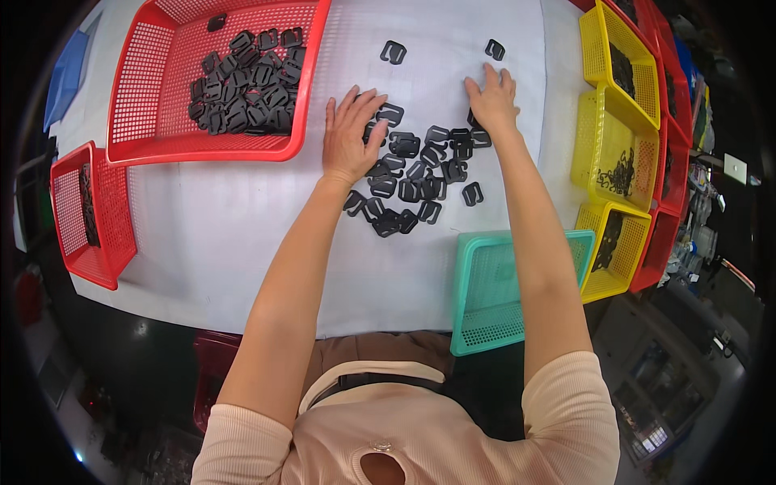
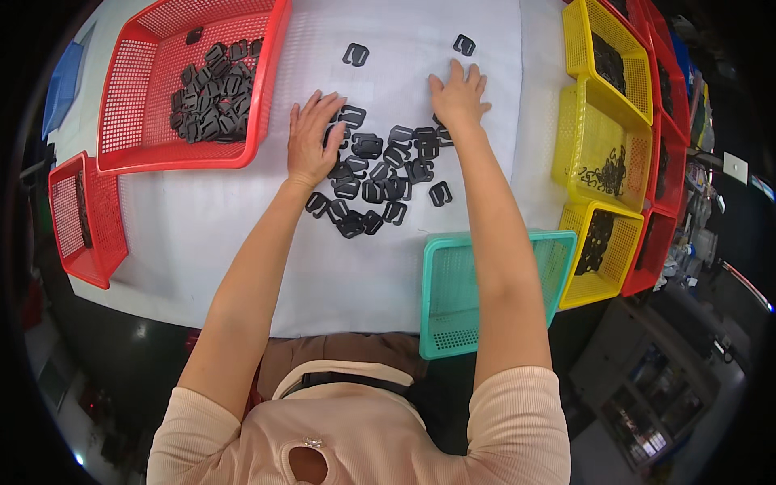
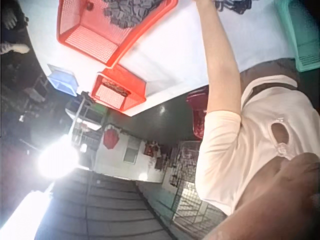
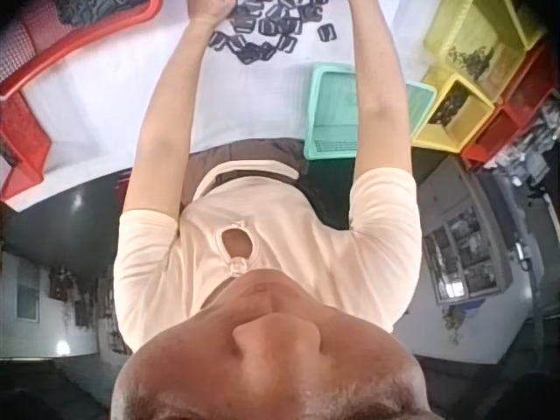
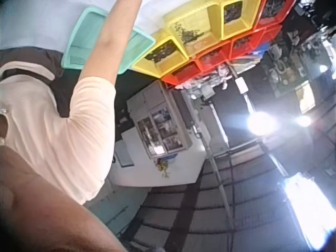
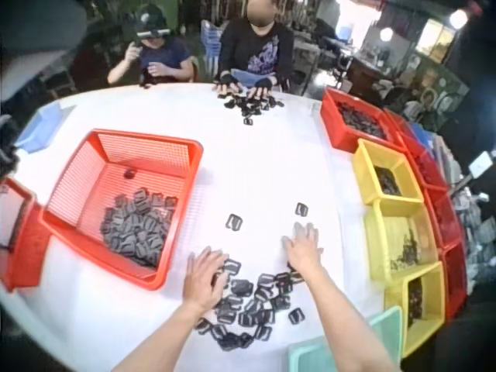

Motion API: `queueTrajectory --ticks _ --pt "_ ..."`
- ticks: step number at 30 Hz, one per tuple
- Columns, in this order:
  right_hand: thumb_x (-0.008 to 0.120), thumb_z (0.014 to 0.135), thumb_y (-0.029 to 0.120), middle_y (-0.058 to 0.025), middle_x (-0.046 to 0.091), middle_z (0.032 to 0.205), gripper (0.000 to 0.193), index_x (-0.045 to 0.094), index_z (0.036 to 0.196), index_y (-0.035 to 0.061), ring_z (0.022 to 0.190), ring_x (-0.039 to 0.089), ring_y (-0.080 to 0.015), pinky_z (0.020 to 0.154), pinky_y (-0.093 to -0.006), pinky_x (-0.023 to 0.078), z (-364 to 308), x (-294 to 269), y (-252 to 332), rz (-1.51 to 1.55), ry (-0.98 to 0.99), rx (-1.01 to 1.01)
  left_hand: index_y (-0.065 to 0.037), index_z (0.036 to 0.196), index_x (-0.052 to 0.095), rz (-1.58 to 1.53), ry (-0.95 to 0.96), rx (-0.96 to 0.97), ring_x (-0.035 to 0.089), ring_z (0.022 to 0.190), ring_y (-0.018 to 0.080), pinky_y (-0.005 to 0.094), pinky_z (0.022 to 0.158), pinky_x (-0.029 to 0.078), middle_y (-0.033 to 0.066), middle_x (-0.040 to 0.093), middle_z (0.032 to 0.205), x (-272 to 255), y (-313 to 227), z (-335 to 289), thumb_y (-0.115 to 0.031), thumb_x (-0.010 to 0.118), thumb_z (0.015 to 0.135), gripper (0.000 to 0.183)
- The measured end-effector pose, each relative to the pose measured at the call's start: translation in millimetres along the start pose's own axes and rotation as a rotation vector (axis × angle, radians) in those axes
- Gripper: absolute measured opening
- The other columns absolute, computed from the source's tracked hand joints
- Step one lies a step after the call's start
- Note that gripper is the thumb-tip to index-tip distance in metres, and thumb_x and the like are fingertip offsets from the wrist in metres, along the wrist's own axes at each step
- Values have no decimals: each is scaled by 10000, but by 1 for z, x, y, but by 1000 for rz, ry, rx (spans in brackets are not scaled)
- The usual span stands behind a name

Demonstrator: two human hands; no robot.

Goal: The person sorts black plastic buckles from a large pile into a red basket, handling them individually or in small groups by hand on a white table.

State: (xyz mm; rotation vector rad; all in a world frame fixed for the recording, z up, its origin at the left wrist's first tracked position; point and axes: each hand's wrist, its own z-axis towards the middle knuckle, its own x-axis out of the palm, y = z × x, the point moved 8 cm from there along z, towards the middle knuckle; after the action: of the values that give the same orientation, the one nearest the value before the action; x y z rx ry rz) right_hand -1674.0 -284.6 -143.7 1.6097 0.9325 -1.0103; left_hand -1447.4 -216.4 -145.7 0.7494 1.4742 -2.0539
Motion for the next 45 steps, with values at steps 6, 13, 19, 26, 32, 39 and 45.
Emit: queueTrajectory --ticks 6,13,19,26,32,39,45 --pt "570 830 308 -187 123 1463 618 310 1369 153 1339 91 -432 944 -680 252 -113 49 55 -59 252 6 -195 1226 519 68 161 153 317 1292 259 456 1080 200 -2 457 1312 -10 -2 -33 -202 562 828 400" --pt "615 776 122 -152 383 1316 436 502 1189 42 1272 292 -348 1001 -606 217 -226 39 88 181 -107 -361 -78 1213 510 -44 56 -107 346 1261 319 458 1041 262 94 468 1277 -81 14 -156 -60 550 805 411" --pt "632 757 133 -86 481 1202 371 559 1109 39 1224 355 -284 1020 -598 176 -267 67 105 -91 -128 -374 -76 1185 528 147 -20 -42 386 1212 297 466 1007 280 87 501 1216 -86 -3 -174 -119 605 788 406" --pt "621 753 115 -72 528 1145 331 569 1075 59 1179 412 -268 931 -504 288 -251 52 116 14 -328 -326 -112 1070 604 261 104 205 509 1005 201 383 888 354 13 593 1056 -63 -15 -149 -204 656 767 321" --pt "678 723 180 -53 523 1181 393 569 1090 88 1178 413 -252 938 -492 288 -221 60 137 -15 -330 -506 -93 1009 630 -41 268 -102 538 858 209 339 726 396 26 631 924 -77 -6 -164 -174 648 780 244" --pt "672 757 229 5 640 920 243 658 972 116 883 562 -178 822 -403 349 -200 62 147 95 -228 -445 -92 1017 630 16 14 -146 536 865 224 333 738 410 34 626 927 -119 26 -153 -83 600 800 220" --pt "729 696 221 -21 569 961 333 650 1000 113 928 509 -216 786 -380 351 -205 42 111 17 -269 -222 -117 1046 631 147 28 28 517 959 219 352 800 400 13 596 1034 -102 19 -131 -94 617 781 267"
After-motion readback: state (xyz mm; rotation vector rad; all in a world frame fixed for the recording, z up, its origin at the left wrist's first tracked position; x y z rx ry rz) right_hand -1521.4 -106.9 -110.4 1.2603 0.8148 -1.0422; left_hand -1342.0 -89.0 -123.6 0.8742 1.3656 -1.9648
